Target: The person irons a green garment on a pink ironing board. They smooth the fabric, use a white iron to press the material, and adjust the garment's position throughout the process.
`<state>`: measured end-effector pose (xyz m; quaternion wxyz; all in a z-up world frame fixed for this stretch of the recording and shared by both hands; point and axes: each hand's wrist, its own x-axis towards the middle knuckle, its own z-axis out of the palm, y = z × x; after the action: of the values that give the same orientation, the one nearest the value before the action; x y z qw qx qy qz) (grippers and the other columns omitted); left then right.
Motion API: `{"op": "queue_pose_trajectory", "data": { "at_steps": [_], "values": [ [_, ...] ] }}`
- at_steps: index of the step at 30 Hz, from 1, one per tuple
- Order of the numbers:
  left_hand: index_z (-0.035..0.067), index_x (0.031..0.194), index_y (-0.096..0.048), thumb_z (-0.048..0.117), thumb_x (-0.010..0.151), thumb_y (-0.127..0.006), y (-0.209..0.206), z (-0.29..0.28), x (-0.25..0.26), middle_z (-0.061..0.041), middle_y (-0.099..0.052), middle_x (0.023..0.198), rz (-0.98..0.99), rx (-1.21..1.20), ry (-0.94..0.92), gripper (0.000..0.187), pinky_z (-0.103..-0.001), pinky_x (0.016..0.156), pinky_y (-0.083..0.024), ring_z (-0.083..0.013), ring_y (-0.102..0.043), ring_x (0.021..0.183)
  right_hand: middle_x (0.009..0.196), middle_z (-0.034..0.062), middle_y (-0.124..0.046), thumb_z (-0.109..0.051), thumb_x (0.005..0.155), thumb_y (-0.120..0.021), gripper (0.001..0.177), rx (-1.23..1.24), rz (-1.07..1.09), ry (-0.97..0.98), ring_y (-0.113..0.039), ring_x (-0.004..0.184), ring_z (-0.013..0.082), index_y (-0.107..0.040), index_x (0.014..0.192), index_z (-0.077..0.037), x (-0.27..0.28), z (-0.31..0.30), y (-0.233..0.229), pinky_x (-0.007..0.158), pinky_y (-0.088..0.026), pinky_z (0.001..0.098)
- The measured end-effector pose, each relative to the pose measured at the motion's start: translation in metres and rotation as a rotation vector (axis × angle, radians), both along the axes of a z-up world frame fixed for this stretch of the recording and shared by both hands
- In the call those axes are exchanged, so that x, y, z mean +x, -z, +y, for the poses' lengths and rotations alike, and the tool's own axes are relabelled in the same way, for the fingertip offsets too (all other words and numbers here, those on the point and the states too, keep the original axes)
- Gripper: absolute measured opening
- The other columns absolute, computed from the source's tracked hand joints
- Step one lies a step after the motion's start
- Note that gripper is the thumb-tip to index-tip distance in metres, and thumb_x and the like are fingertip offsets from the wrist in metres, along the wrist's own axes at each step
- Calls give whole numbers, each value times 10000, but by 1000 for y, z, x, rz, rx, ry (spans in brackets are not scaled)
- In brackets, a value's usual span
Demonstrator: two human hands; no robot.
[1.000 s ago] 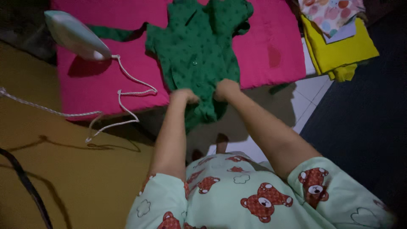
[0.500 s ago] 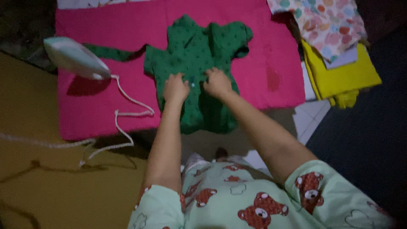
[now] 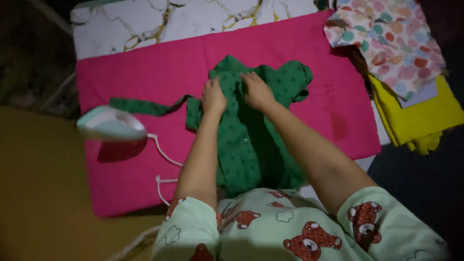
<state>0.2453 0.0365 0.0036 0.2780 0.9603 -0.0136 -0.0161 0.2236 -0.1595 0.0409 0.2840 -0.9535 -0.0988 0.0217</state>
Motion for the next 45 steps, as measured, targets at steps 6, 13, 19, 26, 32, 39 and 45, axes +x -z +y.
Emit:
{"op": "queue_pose_trajectory", "data": {
  "at_steps": [6, 13, 19, 26, 32, 39, 45],
  "values": [
    [-33, 1544, -201, 162, 656, -892, 51, 0, 33, -317, -434, 1437, 226, -308, -283, 1142, -509, 1061, -400, -484, -448, 1297, 1618, 196, -371, 67, 748, -626, 918, 78, 38, 70, -372, 1476, 391, -307, 1596, -79, 31, -8, 19, 1150, -415, 452],
    [43, 1463, -530, 297, 802, -800, 65, -13, 56, -222, -672, 1371, 237, -487, -12, 758, -455, 1066, -506, -387, -643, 1275, 1546, 218, -333, -235, 644, -884, 1285, 122, 306, 290, -341, 1421, 378, -59, 1608, -34, 73, 2, 45, 1156, -246, 586],
    [10, 1489, -379, 466, 986, -637, 34, -16, 61, -186, -491, 1483, 382, -767, -35, 726, -420, 1089, -388, -341, -485, 1374, 1320, 164, -698, -322, 825, -754, 548, -35, 367, 419, -606, 1312, 367, -660, 1353, -207, 75, -24, 43, 1166, -399, 556],
    [-34, 1560, -317, 392, 903, -677, 94, -13, 62, -243, -576, 1453, 571, -578, 166, 862, -429, 1088, -448, -373, -556, 1334, 1086, 228, -666, -69, 694, -706, 434, 69, -102, 420, -622, 1074, 458, -622, 1120, -72, 83, -36, 47, 944, -427, 600],
    [49, 1290, -545, 524, 810, -796, -7, 8, 52, -199, -657, 1296, 376, -198, 22, 720, -450, 984, -500, -348, -630, 1195, 1140, 248, -633, 28, 745, -611, 434, 184, -245, 467, -583, 1045, 503, -559, 1168, -56, 83, -26, 20, 858, -478, 560],
    [153, 1186, -687, 445, 657, -920, -99, 79, 63, -136, -719, 1217, 444, 52, -8, 647, -473, 919, -536, -334, -682, 1120, 1241, 177, -582, -74, 681, -705, 571, -74, -158, 541, -518, 1190, 408, -579, 1237, -95, 109, -20, 15, 956, -400, 575],
    [183, 1231, -660, 350, 737, -899, -67, 89, 38, -78, -689, 1271, 732, 267, -28, 574, -575, 1005, -457, -328, -625, 1211, 1335, 171, -563, -61, 717, -668, 624, 84, -460, 385, -508, 1284, 389, -556, 1331, -53, 92, 10, 24, 1054, -407, 571]
  ]
}}
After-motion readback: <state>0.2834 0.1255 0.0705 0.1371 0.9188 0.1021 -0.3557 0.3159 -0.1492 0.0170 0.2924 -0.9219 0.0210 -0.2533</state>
